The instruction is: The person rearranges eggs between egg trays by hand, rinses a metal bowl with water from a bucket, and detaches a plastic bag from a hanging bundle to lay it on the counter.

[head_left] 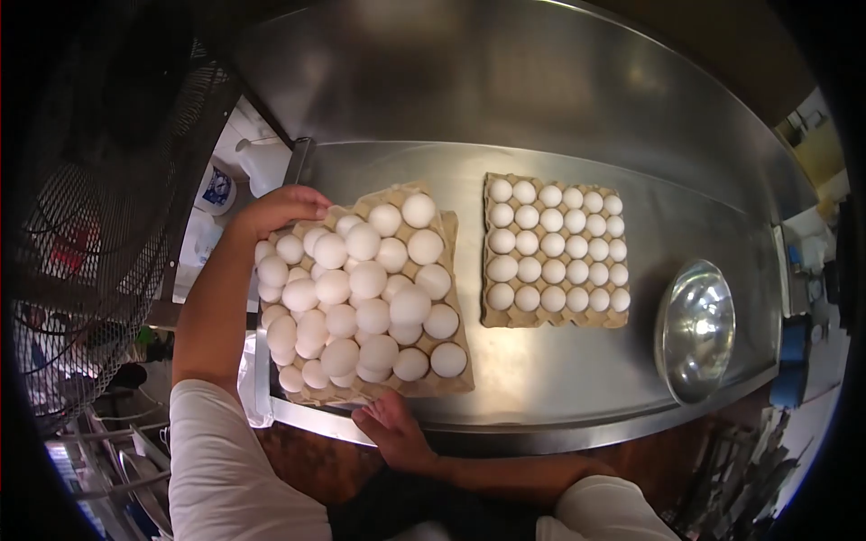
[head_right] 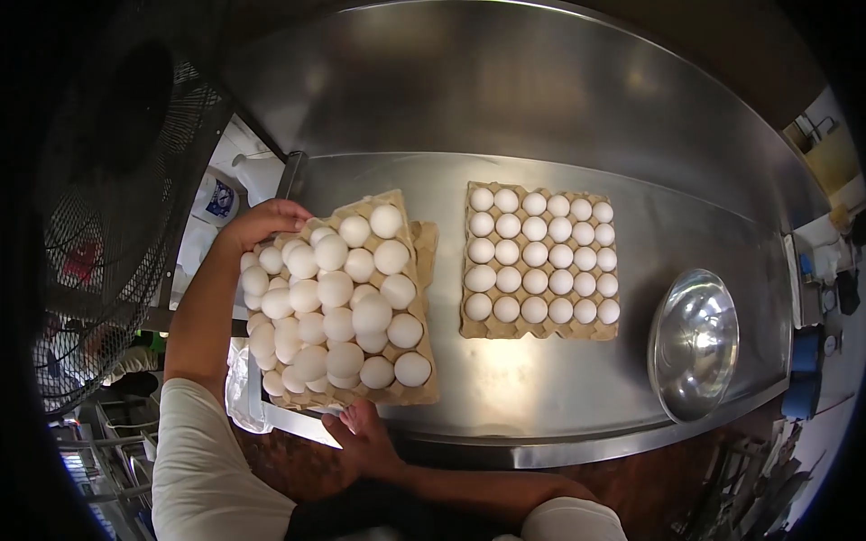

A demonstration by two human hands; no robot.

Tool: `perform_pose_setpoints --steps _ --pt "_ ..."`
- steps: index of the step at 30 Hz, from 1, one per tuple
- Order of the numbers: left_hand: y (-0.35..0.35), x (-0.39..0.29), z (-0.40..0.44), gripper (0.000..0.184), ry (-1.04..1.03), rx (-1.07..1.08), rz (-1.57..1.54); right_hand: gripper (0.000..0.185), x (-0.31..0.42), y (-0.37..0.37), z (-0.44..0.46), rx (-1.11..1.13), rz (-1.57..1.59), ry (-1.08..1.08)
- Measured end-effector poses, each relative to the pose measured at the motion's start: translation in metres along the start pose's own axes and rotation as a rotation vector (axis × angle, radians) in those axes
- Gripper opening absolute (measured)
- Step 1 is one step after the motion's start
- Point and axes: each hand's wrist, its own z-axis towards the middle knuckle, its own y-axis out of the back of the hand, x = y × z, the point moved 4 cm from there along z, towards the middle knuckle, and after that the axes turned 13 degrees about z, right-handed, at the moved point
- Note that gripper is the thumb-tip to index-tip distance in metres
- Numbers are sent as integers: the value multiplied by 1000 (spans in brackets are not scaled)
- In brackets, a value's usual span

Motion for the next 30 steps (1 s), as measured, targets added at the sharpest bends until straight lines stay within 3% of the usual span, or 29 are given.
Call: perform_pose_setpoints --steps 3,5,14,18,22,24,26,30 --pt "-7 -8 21 32 3 99 69 22 -6 -3 5 53 108 31" --pt "-10 -2 38 34 11 156 116 22 1 -8 6 -41 35 -92" --pt "-9 -14 44 41 -27 122 453 34 26 -10 7 -110 33 -351" --pt "-12 -20 18 42 -70 -144 375 43 36 -20 6 -119 34 -405" --pt "-1 -1 -48 46 -176 -857 -6 42 30 -12 5 -165 63 -428" --pt "-28 7 -103 51 -92 -1065 109 39 35 -15 5 -156 57 -446" --pt "-68 33 -140 58 -79 -1186 -14 39 40 -20 5 -160 34 -464" --pt "-136 90 -169 68 73 -1062 -391 33 38 -16 7 -188 79 -478"
